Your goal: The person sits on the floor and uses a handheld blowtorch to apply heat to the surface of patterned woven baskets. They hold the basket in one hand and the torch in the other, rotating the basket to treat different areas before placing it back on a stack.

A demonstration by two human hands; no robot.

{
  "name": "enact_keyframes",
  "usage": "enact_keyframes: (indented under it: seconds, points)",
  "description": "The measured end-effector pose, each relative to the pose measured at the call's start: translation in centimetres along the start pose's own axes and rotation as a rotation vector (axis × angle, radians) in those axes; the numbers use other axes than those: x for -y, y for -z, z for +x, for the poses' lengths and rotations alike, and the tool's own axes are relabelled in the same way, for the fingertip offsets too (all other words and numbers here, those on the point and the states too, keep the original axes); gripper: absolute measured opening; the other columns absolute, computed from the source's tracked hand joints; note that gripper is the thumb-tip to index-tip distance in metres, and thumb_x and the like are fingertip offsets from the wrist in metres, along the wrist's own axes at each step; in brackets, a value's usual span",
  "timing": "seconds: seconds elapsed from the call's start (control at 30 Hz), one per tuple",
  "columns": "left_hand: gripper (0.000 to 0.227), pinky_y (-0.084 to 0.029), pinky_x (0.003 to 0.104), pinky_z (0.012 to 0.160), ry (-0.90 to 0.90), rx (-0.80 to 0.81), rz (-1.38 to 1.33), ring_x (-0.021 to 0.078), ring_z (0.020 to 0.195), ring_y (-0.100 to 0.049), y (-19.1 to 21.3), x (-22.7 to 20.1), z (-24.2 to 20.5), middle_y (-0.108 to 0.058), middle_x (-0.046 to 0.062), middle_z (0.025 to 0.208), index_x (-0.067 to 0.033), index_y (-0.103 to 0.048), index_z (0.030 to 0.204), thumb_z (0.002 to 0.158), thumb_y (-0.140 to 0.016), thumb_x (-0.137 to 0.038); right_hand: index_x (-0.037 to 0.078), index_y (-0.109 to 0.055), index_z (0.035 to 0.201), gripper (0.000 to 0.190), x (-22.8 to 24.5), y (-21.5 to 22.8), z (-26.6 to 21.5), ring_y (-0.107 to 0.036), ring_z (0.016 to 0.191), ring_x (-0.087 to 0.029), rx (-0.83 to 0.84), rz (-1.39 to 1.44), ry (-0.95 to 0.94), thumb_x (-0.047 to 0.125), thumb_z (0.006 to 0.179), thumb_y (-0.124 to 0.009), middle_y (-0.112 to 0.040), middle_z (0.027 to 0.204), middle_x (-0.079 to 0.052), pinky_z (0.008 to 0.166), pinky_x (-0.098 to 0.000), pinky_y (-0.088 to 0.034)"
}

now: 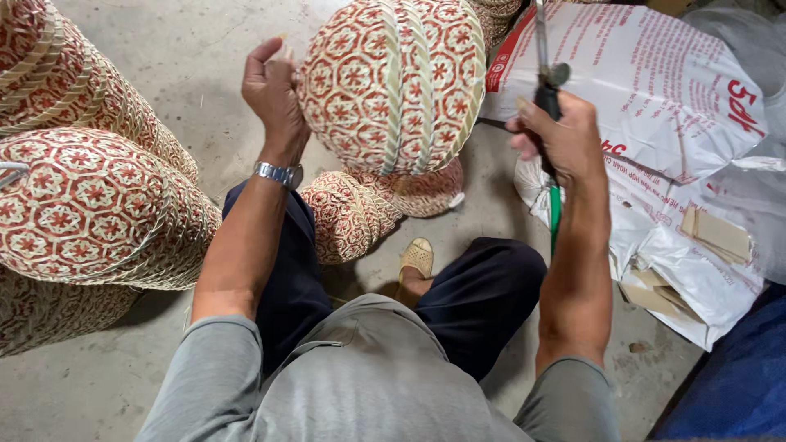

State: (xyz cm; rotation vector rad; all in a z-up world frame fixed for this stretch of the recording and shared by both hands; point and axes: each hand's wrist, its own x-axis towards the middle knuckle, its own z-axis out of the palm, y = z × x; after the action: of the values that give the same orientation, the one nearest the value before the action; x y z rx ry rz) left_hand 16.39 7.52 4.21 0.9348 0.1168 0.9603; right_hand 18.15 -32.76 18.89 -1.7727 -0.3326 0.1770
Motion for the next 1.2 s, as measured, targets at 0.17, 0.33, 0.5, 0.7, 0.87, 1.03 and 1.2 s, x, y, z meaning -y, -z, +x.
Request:
enact_keyframes:
  seconds: [0.17,0.33,0.5,0.7,0.87,1.03,1.2]
  points:
    - [0.026,-0.035,0.019,0.050,0.048,-0.067,-0.029,0.0019,0.057,-0.044,-0.9,3.8,-0.4,-0.054,-0.004,0.071,0.0094,-0.064,0.117,0.091,-0.065,0.006,0.001,-0.066,0.098,0.026,0.5,-3.8,2.5,-0.063,0.054,-0.009,0.035,0.079,0.007,0.025,0.097,-0.076,-0.069,0.082,-0.005,0.043,-0.0219,-0.045]
    - [0.023,-0.036,0.021,0.049,0.111,-0.150,0.051,0.0017,0.056,-0.043,-1.1,7.0,-0.7,-0.053,-0.006,0.068,0.0083,-0.063,0.112,0.090,-0.066,0.005,0.005,-0.060,0.087,0.029,-0.6,-5.7,4.1,-0.049,0.048,-0.005,-0.013,0.027,0.018,0.021,0.092,-0.083,-0.057,0.066,0.002,0.039,-0.0211,-0.037]
    - [0.027,-0.035,0.022,0.046,0.156,-0.149,0.075,0.0019,0.052,-0.041,-1.2,8.1,0.9,-0.053,-0.006,0.064,0.0063,-0.062,0.111,0.085,-0.064,0.007,0.007,-0.060,0.085,0.027,-2.2,-5.2,5.4,-0.046,0.046,-0.003,0.049,0.023,0.036,0.019,0.092,-0.083,-0.055,0.064,0.003,0.039,-0.0204,-0.036]
    - [0.019,-0.047,0.022,0.050,0.061,-0.282,0.306,0.0064,0.058,-0.056,2.2,8.6,5.4,-0.064,-0.001,0.073,0.0049,-0.065,0.103,0.084,-0.064,0.005,0.011,-0.056,0.087,0.026,-6.2,-2.1,7.3,-0.043,0.047,-0.002,-0.074,0.116,-0.039,0.013,0.090,-0.082,-0.053,0.066,0.007,0.040,-0.0199,-0.033]
    - [0.014,-0.057,0.030,0.053,0.140,-0.412,-0.072,0.0146,0.062,-0.060,7.7,6.9,8.3,-0.065,0.006,0.077,0.0057,-0.061,0.094,0.080,-0.060,0.007,0.008,-0.056,0.086,0.025,-9.9,1.7,6.1,-0.045,0.046,-0.006,-0.229,0.003,-0.102,0.011,0.093,-0.080,-0.053,0.064,0.005,0.041,-0.0242,-0.036]
    - [0.013,-0.047,0.024,0.048,0.153,-0.400,0.216,0.0098,0.058,-0.056,7.2,8.9,7.7,-0.065,0.004,0.075,0.0039,-0.068,0.093,0.081,-0.063,0.003,0.008,-0.063,0.089,0.015,-11.6,0.3,5.4,-0.058,0.052,-0.005,-0.305,-0.384,-0.071,0.014,0.097,-0.073,-0.061,0.065,0.003,0.045,-0.0240,-0.043]
    - [0.013,-0.044,0.023,0.051,0.205,-0.323,0.106,0.0073,0.060,-0.052,4.4,11.5,5.9,-0.063,0.002,0.076,0.0057,-0.066,0.096,0.083,-0.065,0.003,0.005,-0.058,0.094,0.025,-7.7,-4.3,5.1,-0.053,0.048,-0.006,-0.153,-0.159,-0.041,0.023,0.096,-0.076,-0.057,0.064,0.002,0.040,-0.0230,-0.041]
